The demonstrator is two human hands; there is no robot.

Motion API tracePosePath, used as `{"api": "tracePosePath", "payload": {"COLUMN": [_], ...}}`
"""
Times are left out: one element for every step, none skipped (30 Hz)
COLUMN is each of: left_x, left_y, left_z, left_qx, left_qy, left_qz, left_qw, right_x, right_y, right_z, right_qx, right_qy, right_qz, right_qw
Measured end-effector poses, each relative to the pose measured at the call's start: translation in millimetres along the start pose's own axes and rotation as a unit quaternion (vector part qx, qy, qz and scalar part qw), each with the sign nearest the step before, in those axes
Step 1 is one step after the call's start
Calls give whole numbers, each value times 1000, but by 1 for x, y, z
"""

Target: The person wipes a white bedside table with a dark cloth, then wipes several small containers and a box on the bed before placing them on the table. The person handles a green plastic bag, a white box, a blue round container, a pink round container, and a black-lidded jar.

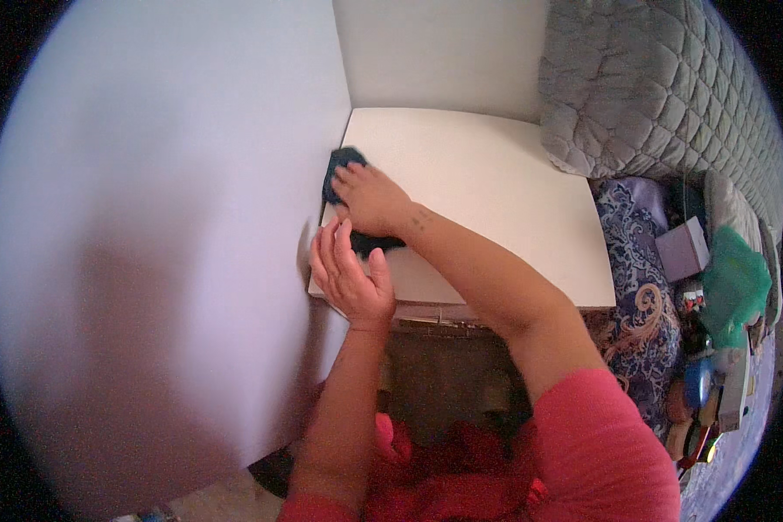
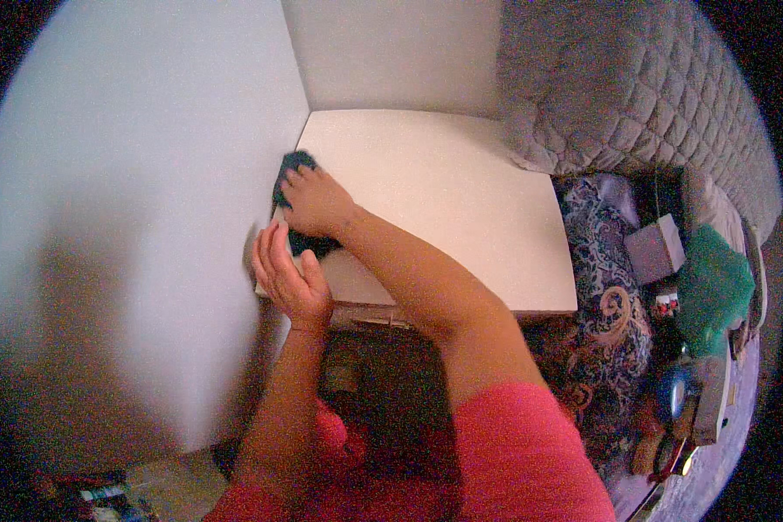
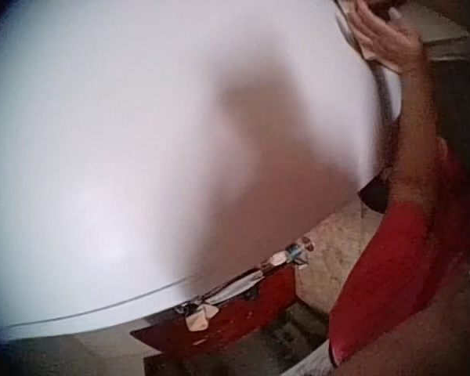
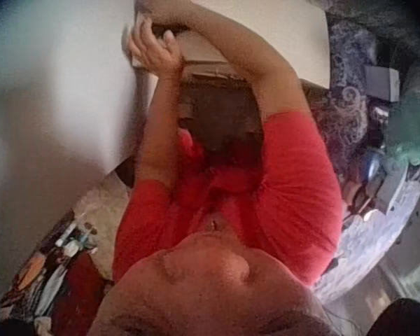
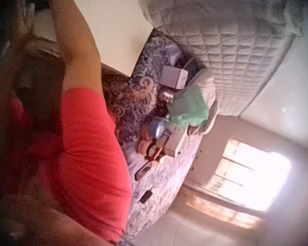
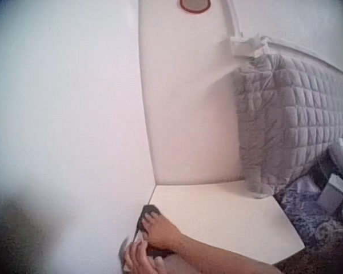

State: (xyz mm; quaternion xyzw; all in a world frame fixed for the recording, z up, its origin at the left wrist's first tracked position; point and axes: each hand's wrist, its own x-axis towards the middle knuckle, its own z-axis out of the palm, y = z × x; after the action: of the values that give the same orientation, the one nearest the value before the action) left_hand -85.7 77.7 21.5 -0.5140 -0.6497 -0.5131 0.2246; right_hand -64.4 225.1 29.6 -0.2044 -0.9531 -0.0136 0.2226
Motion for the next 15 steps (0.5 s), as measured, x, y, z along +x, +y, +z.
{"api": "tracePosePath", "payload": {"left_x": [-1, -1, 1, 0, -1, -1, -1, -2, -3, -2, -2, -3, -3, -2, -1], "left_y": [-1, -2, 0, -1, -4, -4, -2, -1, -4, -5, -6, -4, -2, 1, 3], "left_z": [0, 0, -1, -3, -5, -3, -3, -3, -6, -7, -7, -7, -8, -7, -6], "left_qx": [-10, -21, -46, -61, -77, -100, -116, -115, -110, -105, -79, -65, -49, -35, -17], "left_qy": [13, 25, 38, 43, 48, 51, 57, 55, 53, 51, 40, 29, 18, 7, -2], "left_qz": [6, 13, 19, 9, -1, -7, 11, 5, -1, -7, -18, -24, -30, -35, -48], "left_qw": [1000, 999, 998, 997, 996, 994, 992, 992, 992, 993, 996, 997, 998, 999, 999], "right_x": [-12, -24, -35, -47, -54, -66, -78, -88, -98, -109, -119, -127, -132, -135, -134], "right_y": [-5, -10, -19, -29, -42, -41, -38, -35, -35, -35, -34, -28, -21, -16, -14], "right_z": [-8, -15, -26, -37, -60, -59, -61, -65, -70, -77, -81, -83, -84, -86, -86], "right_qx": [18, 34, 75, 115, 143, 128, 135, 142, 139, 137, 136, 128, 121, 114, 105], "right_qy": [-1, -3, -20, -36, -124, -145, -139, -131, -136, -141, -149, -137, -126, -114, -115], "right_qz": [-52, -104, -136, -168, -141, -143, -148, -156, -155, -154, -155, -151, -148, -144, -137], "right_qw": [998, 994, 988, 978, 972, 971, 970, 969, 969, 968, 967, 971, 973, 976, 978]}}
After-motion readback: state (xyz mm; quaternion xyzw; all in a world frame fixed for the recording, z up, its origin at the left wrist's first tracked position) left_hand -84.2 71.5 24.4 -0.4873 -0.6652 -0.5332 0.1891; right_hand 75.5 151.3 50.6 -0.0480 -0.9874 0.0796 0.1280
